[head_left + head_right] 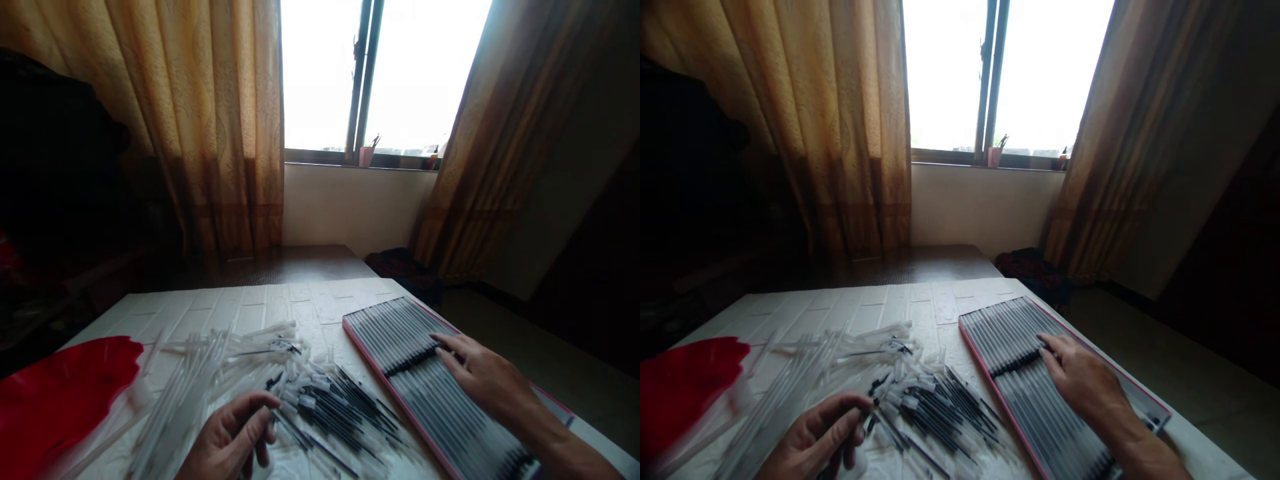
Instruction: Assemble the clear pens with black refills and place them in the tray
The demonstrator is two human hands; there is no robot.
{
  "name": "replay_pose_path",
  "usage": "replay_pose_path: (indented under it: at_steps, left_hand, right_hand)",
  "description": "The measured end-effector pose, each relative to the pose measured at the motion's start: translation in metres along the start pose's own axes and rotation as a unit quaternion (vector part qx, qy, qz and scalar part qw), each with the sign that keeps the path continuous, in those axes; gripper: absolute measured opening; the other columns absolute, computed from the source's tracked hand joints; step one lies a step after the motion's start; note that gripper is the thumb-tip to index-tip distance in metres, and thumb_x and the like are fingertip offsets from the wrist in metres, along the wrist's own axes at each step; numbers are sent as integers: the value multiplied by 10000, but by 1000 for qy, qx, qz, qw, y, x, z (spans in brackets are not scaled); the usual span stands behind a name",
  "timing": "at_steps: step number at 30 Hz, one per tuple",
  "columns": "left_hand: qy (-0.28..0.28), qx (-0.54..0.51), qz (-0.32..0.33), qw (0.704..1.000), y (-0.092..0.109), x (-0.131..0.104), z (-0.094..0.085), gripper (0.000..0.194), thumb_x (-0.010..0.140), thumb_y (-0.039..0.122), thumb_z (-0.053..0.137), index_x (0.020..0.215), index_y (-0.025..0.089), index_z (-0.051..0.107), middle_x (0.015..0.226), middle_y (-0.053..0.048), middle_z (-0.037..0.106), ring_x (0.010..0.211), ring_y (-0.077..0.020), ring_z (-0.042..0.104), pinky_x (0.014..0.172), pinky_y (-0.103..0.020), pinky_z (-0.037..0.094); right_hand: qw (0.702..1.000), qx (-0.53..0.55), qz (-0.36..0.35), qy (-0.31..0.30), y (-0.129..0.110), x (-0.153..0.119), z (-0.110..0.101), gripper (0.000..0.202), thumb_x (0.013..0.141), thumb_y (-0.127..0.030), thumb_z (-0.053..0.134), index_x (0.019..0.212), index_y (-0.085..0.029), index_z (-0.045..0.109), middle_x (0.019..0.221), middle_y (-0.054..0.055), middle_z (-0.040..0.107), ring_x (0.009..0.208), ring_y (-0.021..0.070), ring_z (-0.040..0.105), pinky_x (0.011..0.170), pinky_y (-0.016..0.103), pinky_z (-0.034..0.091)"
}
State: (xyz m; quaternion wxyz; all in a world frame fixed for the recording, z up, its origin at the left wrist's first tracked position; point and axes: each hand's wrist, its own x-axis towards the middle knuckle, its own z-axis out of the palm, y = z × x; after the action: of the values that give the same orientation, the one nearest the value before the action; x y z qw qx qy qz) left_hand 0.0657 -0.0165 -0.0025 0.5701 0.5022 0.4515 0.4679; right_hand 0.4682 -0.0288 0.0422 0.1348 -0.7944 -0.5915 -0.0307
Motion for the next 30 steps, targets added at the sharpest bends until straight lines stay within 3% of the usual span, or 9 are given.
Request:
replay_pose_path:
  at_steps: [2,5,9,13,17,21,23,27,30]
  left_hand:
    - [40,-35,36,998,12,2,-1,432,700,590,818,839,188,749,558,16,630,446,-124,567,387,-182,393]
    - [101,-86,89,987,26,8,-9,449,664,571,854,830,168,746,538,29,630,448,-108,567,402,-165,405]
    - [146,-124,114,975,33,18,-20,454,643,554,863,835,169,719,532,58,613,456,-95,560,423,-162,416]
    - [173,-161,121,964,31,26,-27,434,672,532,841,813,150,692,531,59,599,451,-93,551,426,-172,413]
    - [199,-199,102,954,38,31,-40,337,855,475,727,891,145,669,611,54,604,486,-96,570,448,-185,440]
    - [199,-201,55,957,51,36,-65,302,980,320,640,1242,173,611,1213,-83,660,970,-230,691,806,-422,591]
    - [188,-178,39,965,56,38,-76,338,977,308,647,1286,184,591,1296,-95,625,1057,-257,670,868,-468,575]
    - [138,-43,37,989,58,34,-85,318,980,319,639,1261,176,605,1254,-92,645,1020,-249,681,843,-452,581]
    - [76,132,77,985,55,17,-81,145,902,310,692,929,171,727,906,-42,708,840,-236,687,802,-388,541]
  right_hand:
    - [995,62,-79,9,-28,-13,-2,419,906,-348,445,1186,-251,741,1194,93,737,1011,280,716,820,333,559]
    - [972,105,-203,-62,-81,-38,-3,371,957,-358,416,1133,-290,736,1103,72,740,857,227,734,712,291,538]
    - [947,95,-295,-89,-149,-68,3,314,970,-240,439,900,-265,744,912,32,733,777,183,714,681,245,488]
    - [943,52,-309,-110,-192,-83,24,211,905,-185,551,808,-249,727,867,13,738,745,175,718,634,218,459]
    - [950,-17,-282,-131,-211,-87,41,149,811,-145,634,871,-239,732,948,36,758,841,226,745,663,234,486]
    - [952,-58,-271,-127,-214,-89,40,196,820,-93,601,911,-210,729,975,69,764,865,235,748,689,243,503]
    - [952,-63,-273,-122,-214,-90,37,216,826,-72,583,927,-200,725,976,77,764,870,243,751,688,252,507]
    - [950,-79,-280,-114,-213,-89,37,238,838,-39,554,907,-195,720,951,85,770,840,246,759,651,248,500]
    - [950,-83,-282,-103,-211,-86,40,230,858,-49,544,882,-206,710,935,80,775,825,234,758,641,234,486]
